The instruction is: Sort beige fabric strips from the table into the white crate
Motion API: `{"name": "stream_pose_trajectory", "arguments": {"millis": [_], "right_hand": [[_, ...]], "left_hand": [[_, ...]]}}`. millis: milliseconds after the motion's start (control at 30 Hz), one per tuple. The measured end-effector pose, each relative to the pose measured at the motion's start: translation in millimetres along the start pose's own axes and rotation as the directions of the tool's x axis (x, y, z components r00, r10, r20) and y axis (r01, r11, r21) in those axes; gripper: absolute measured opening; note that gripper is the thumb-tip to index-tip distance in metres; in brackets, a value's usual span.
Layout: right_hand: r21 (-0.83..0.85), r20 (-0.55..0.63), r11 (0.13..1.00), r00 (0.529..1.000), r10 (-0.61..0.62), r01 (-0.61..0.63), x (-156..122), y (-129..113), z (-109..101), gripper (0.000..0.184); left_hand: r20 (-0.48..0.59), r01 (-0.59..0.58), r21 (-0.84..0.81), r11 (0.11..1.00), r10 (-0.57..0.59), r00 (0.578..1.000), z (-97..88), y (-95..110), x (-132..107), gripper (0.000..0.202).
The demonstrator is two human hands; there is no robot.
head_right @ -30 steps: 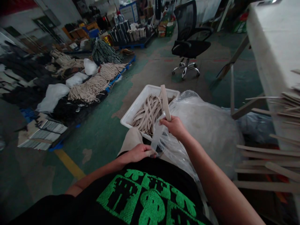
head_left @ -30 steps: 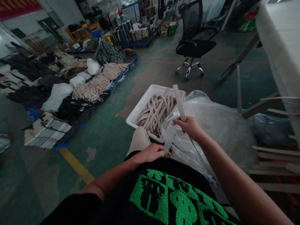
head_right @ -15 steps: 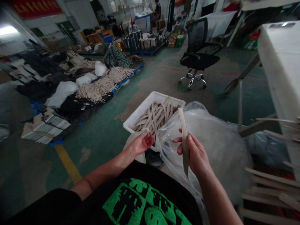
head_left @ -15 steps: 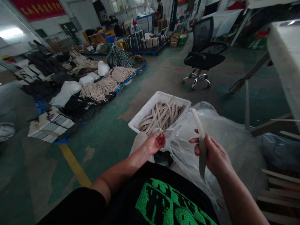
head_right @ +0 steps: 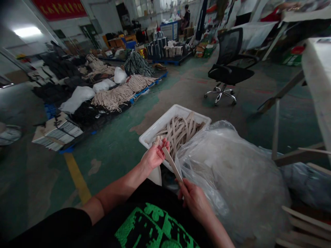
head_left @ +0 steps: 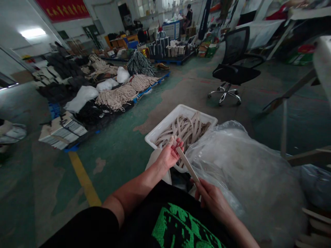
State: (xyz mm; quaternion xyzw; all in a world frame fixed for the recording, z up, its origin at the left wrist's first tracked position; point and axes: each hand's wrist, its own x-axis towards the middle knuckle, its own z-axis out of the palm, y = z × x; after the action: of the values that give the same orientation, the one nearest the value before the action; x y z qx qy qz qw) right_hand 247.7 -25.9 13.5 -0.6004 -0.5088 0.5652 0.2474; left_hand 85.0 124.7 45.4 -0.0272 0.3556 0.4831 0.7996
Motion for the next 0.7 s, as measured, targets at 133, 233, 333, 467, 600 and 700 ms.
{"name": "stream_pose_trajectory", "arguments": {"millis": [133, 233, 333, 467, 600, 700], "right_hand": [[-0.062, -0.053, 0.997, 0.997, -0.054, 0.051, 15.8, -8.8, 7.1, 0.044], [-0.100, -0.137, 0.990, 0.984, -0.116, 0.103, 23.3, -19.2, 7.4, 0.043], [-0.210, -0.257, 0.964, 0.943, -0.213, 0.160, 20.3, -20.7, 6.9, 0.044], [-0.329, -0.385, 0.922, 0.863, -0.327, 0.202, 10.5, -14.0, 6.7, 0.041], [-0.410, -0.425, 0.889, 0.819, -0.386, 0.206, 11.7, -11.4, 6.5, 0.042], [-0.423, -0.438, 0.884, 0.810, -0.389, 0.196, 17.0, -10.6, 5.8, 0.041]], "left_hand": [[-0.057, 0.072, 0.008, 0.997, -0.072, 0.996, 1.2, -17.2, -13.2, 0.012], [-0.045, 0.081, 0.027, 0.996, -0.080, 0.996, 2.5, -22.3, -18.0, 0.012], [-0.048, 0.041, 0.016, 0.999, -0.040, 0.998, 3.6, -16.4, -15.2, 0.012], [-0.054, -0.010, 0.017, 1.000, 0.011, 0.999, 3.5, -6.5, -8.4, 0.013], [-0.058, 0.015, 0.048, 0.999, -0.012, 0.998, 2.3, -9.0, -8.7, 0.014], [-0.061, 0.018, 0.066, 0.998, -0.014, 0.998, 2.0, -11.6, -11.8, 0.019]]}}
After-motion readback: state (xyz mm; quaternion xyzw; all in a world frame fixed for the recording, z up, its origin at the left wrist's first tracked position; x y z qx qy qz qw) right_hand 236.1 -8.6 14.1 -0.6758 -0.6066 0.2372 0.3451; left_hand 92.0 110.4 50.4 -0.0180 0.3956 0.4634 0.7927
